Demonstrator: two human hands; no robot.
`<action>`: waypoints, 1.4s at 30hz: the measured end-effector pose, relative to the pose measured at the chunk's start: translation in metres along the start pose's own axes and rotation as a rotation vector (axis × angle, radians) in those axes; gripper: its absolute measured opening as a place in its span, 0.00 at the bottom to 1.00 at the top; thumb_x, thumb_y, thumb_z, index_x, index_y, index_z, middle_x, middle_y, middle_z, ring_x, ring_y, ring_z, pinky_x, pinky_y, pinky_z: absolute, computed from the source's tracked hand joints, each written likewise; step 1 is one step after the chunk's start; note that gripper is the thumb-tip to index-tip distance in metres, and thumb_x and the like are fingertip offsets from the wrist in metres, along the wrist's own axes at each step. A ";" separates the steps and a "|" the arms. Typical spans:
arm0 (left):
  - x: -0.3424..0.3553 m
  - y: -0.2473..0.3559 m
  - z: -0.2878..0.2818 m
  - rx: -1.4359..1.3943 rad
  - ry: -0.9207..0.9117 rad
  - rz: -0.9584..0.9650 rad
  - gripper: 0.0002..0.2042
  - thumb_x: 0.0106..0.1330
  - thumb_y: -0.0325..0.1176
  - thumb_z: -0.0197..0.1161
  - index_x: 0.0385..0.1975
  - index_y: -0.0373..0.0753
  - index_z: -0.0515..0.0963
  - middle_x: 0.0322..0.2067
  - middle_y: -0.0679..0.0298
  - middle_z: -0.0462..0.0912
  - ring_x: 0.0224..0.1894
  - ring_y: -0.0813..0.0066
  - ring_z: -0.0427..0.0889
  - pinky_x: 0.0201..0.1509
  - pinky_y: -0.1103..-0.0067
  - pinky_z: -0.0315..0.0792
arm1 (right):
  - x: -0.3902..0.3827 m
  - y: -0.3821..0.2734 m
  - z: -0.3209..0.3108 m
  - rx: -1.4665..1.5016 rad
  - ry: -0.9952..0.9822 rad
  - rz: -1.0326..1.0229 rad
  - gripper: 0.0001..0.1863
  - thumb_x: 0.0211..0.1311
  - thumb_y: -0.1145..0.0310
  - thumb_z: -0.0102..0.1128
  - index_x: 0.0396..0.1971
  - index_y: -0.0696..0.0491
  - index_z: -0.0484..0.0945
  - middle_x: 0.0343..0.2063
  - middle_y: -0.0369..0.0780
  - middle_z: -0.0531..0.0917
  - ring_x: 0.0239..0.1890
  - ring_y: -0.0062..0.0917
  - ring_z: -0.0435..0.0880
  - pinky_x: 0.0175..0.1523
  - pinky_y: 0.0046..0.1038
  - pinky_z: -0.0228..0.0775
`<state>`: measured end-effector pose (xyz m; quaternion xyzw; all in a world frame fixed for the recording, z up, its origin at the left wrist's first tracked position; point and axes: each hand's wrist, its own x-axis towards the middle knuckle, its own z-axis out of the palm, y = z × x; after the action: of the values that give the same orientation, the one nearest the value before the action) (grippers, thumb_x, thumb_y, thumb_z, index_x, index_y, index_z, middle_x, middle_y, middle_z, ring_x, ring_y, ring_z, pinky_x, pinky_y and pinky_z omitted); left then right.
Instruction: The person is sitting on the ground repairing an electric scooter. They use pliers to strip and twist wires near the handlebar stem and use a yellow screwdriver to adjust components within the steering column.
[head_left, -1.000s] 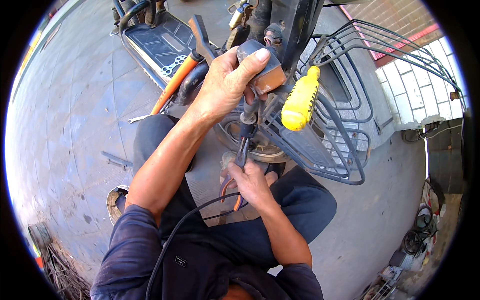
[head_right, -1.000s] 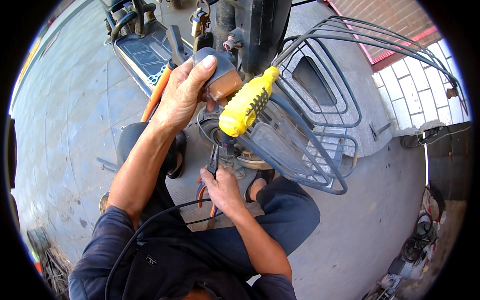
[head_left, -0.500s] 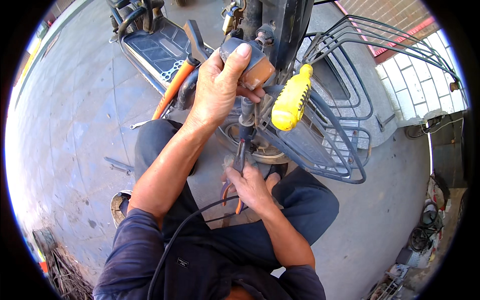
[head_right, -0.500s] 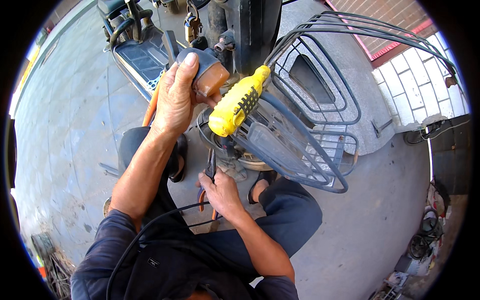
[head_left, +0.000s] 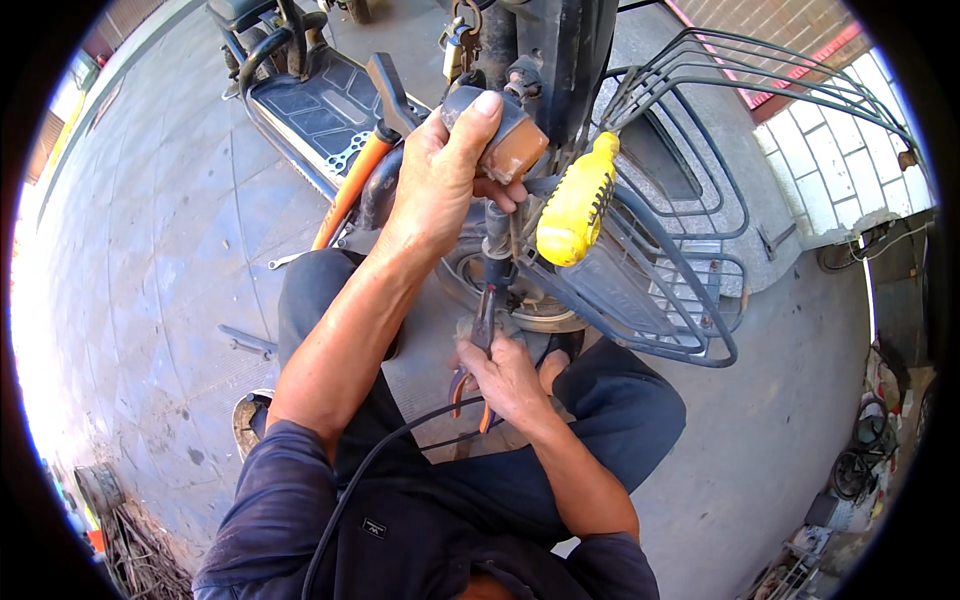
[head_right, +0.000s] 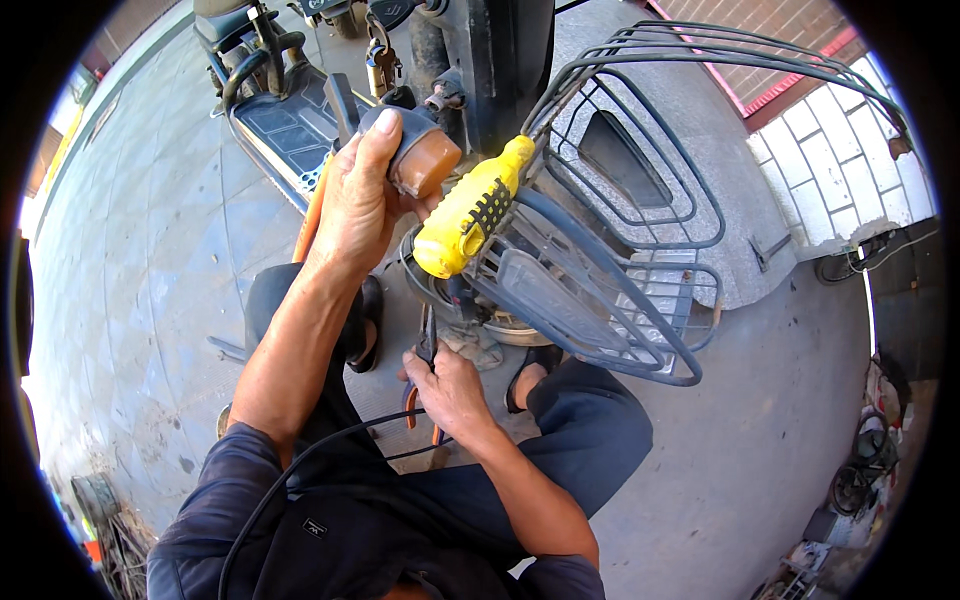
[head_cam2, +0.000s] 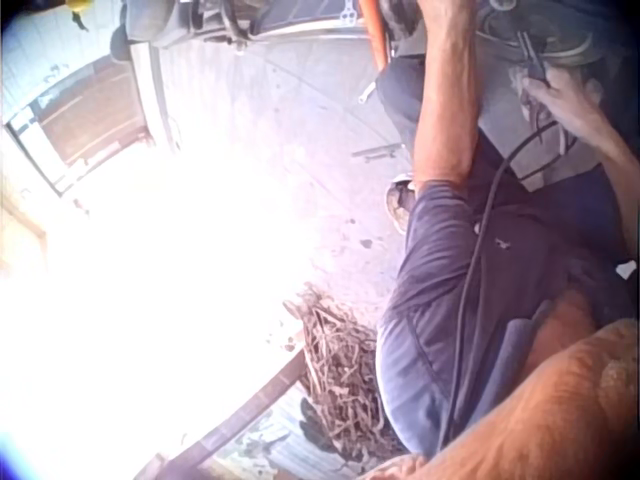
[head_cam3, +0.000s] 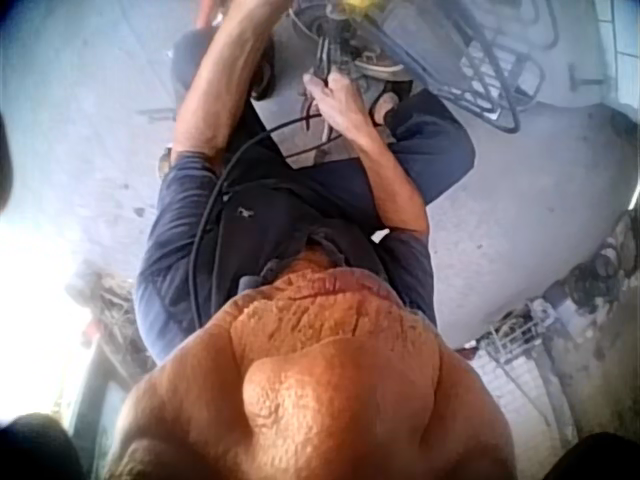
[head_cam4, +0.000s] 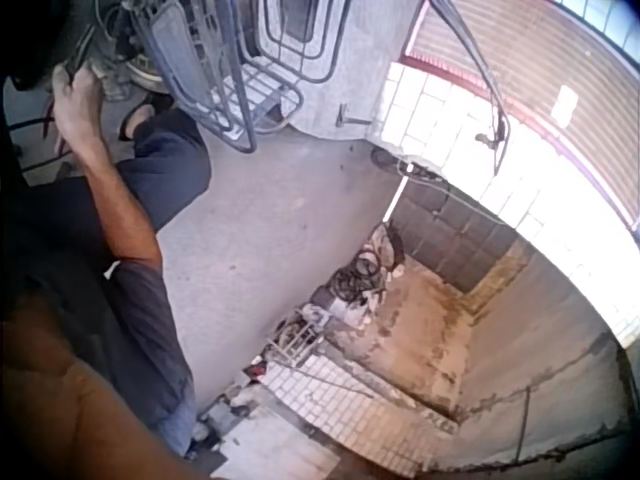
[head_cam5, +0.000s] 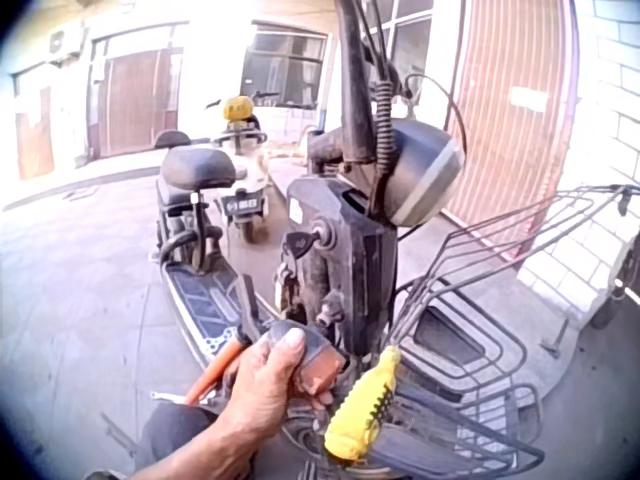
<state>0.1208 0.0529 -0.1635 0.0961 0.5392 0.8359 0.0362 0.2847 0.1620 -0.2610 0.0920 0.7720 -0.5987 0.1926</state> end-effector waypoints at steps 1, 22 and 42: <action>0.002 0.001 0.000 -0.002 -0.006 -0.006 0.27 0.67 0.58 0.59 0.40 0.33 0.72 0.26 0.58 0.81 0.21 0.72 0.82 0.23 0.80 0.78 | 0.000 -0.001 0.000 -0.004 -0.003 0.004 0.14 0.69 0.61 0.55 0.39 0.59 0.76 0.28 0.43 0.87 0.31 0.32 0.86 0.39 0.32 0.76; 0.000 0.012 0.014 0.056 0.060 -0.085 0.26 0.67 0.57 0.60 0.35 0.34 0.77 0.25 0.61 0.82 0.19 0.76 0.80 0.18 0.84 0.72 | -0.004 -0.005 0.000 -0.015 0.016 -0.015 0.15 0.67 0.61 0.56 0.39 0.59 0.76 0.27 0.44 0.87 0.29 0.33 0.87 0.38 0.33 0.76; 0.011 0.026 0.001 0.027 0.003 -0.233 0.26 0.69 0.58 0.57 0.33 0.35 0.80 0.20 0.63 0.82 0.15 0.81 0.77 0.15 0.87 0.69 | -0.023 -0.028 0.001 -0.017 0.021 -0.101 0.15 0.69 0.61 0.56 0.32 0.60 0.74 0.16 0.45 0.80 0.18 0.37 0.82 0.29 0.37 0.73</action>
<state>0.1116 0.0448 -0.1381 0.0319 0.5579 0.8189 0.1309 0.2951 0.1558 -0.2267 0.0577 0.7827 -0.6001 0.1550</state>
